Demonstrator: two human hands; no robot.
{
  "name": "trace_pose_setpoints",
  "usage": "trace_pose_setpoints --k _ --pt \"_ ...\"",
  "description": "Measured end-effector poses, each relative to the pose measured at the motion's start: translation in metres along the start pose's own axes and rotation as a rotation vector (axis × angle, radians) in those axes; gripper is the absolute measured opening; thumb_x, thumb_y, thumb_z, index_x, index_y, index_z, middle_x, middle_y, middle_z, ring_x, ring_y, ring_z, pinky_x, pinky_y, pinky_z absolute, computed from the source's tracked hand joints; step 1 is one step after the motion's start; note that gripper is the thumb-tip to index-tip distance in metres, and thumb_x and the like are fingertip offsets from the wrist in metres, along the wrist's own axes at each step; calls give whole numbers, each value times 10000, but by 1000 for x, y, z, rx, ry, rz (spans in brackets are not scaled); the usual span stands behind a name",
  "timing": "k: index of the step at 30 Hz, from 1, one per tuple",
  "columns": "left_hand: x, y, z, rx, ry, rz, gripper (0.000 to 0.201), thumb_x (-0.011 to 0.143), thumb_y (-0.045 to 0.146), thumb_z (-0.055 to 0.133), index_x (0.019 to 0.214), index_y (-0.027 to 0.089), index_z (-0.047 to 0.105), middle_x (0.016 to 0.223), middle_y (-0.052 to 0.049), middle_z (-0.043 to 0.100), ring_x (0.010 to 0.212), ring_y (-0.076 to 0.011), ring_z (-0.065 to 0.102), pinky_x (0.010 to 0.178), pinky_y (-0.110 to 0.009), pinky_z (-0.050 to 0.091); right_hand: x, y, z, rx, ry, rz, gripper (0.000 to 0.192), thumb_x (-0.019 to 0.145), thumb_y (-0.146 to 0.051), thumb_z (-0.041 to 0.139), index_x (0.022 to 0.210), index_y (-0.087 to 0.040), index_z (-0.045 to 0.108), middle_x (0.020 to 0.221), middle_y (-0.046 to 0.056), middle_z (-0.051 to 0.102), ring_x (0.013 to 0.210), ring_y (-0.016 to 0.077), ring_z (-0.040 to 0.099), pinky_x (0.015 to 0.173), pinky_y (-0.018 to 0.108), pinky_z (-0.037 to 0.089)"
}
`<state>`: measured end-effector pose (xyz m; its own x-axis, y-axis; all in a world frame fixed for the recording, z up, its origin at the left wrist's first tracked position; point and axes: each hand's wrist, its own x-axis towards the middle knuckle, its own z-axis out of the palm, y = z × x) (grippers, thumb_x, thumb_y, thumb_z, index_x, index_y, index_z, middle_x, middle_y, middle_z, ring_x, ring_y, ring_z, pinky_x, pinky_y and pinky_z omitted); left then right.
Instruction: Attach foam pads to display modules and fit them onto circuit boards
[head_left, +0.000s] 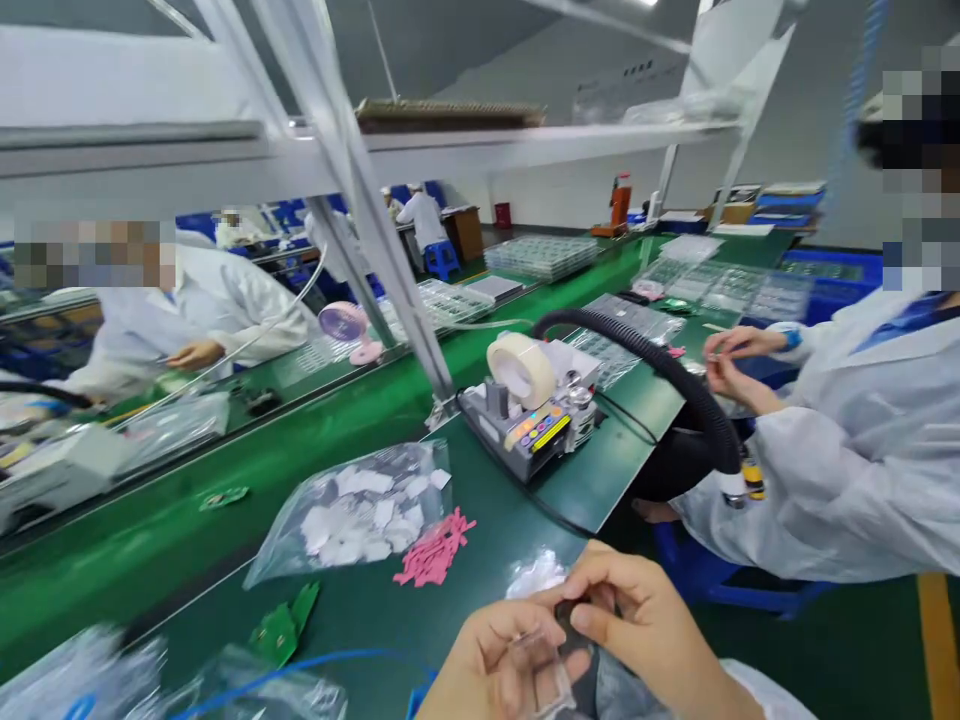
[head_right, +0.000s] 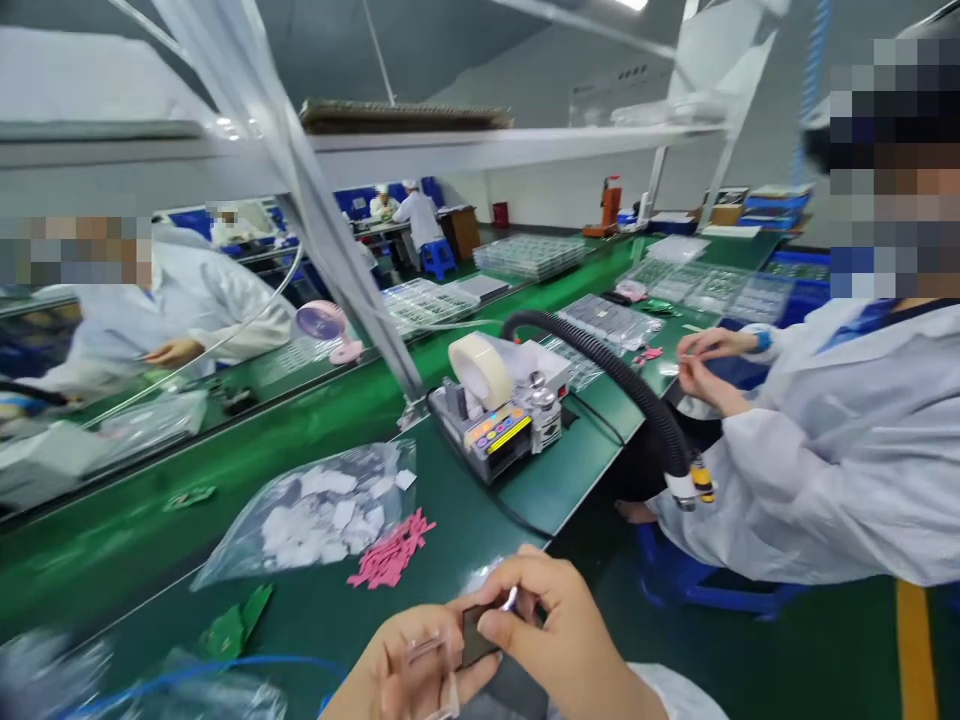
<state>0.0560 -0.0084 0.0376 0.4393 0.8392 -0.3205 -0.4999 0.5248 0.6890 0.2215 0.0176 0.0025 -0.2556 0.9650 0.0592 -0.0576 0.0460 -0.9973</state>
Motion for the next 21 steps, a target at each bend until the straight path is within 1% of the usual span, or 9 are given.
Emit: trace_pose_setpoints --k 3,5,7,9,11,14,16,18,21 --pt "-16 6 -10 -45 21 28 395 462 461 812 763 220 727 1175 -62 621 1141 -302 532 999 -437 395 7 -9 14 -38 -80 -69 153 752 -384 663 773 -237 700 677 26 591 633 155 521 579 271 432" --pt "-25 9 -16 -60 49 56 397 456 462 812 762 223 732 1168 -66 619 1122 -300 546 992 -439 403 12 -13 26 -84 -99 -153 103 763 -344 658 786 -251 694 727 41 609 691 180 552 608 295 455" --pt "-33 11 -22 -51 86 93 401 437 464 816 751 229 736 1170 -68 614 1091 -300 565 984 -449 410 13 -16 38 -161 -52 -257 78 750 -310 672 813 -264 675 787 51 612 718 196 566 612 314 469" --pt "-41 13 -28 -26 114 134 392 431 468 815 740 241 738 1163 -67 615 1075 -299 574 972 -460 418 12 -19 50 -242 26 -359 99 739 -270 679 831 -277 642 780 48 600 708 202 561 589 319 466" --pt "-48 15 -36 5 96 172 357 455 459 807 742 259 738 1147 -64 624 1079 -295 573 956 -463 429 11 -22 59 -329 74 -459 106 750 -225 659 815 -285 601 699 26 577 666 197 542 600 334 458" --pt "-57 15 -43 46 54 240 299 529 428 784 788 289 733 1149 -58 629 1108 -281 558 955 -447 432 11 -26 70 -464 65 -571 104 797 -178 584 789 -278 557 636 -2 555 613 176 522 702 376 445" --pt "-61 16 -43 54 82 287 287 548 427 772 802 299 731 1160 -55 626 1109 -274 558 945 -430 443 13 -28 74 -523 47 -603 103 825 -173 539 780 -265 542 629 -8 549 603 165 521 744 383 435" --pt "-64 16 -42 60 129 306 271 554 414 772 797 299 734 1150 -60 633 1080 -270 578 924 -420 462 16 -29 78 -537 43 -614 99 849 -185 510 779 -252 530 629 -7 541 604 163 518 730 374 432" --pt "-65 17 -40 79 166 324 240 569 335 784 801 293 735 1134 -67 647 1069 -266 587 923 -402 465 19 -28 80 -521 34 -599 108 874 -214 493 767 -227 506 640 -7 523 609 155 498 695 355 427"
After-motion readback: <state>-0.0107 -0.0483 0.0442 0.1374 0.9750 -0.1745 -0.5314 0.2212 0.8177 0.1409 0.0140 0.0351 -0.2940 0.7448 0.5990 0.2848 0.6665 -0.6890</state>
